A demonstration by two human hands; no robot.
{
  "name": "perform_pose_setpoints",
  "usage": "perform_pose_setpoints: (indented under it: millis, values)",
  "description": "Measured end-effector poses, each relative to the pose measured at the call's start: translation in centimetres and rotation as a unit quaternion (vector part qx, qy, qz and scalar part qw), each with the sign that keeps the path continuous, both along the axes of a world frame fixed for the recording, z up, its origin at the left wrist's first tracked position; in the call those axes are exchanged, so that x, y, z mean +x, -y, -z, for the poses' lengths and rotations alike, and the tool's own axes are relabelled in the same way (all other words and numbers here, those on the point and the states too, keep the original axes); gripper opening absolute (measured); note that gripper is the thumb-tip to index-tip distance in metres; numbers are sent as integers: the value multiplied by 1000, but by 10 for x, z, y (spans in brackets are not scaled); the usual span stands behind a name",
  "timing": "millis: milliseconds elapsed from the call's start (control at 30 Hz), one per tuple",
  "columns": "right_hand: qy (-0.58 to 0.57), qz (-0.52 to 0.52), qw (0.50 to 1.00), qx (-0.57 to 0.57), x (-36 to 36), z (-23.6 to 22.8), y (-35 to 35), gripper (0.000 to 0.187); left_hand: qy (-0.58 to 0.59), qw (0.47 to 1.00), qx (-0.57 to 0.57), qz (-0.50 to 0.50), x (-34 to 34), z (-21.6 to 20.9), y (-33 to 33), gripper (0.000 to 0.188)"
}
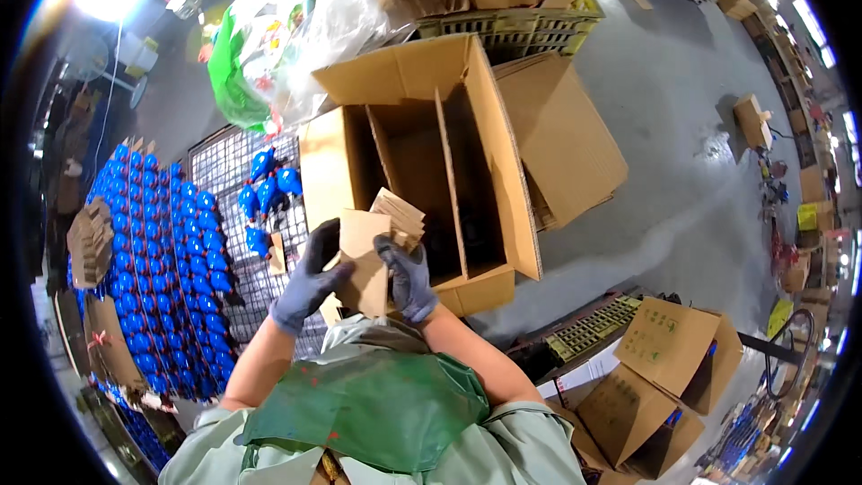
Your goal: The person picks up blue spray heads from a wire rack and places them into a cardboard box. The person also places cardboard dividers between the objects in the box and moves packaging materials aside to reach more dividers.
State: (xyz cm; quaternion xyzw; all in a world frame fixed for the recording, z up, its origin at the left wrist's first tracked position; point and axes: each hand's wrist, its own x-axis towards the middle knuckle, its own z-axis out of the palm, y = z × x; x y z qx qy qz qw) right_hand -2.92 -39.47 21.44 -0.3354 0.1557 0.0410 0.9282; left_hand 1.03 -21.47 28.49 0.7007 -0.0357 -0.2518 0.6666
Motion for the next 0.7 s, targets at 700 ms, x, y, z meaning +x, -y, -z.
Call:
perform_pose_setpoints:
  millis: [700]
  values:
    - [-67, 111, 981, 142, -35, 30, 26, 63, 233, 838, 311, 383, 121, -5, 27, 26]
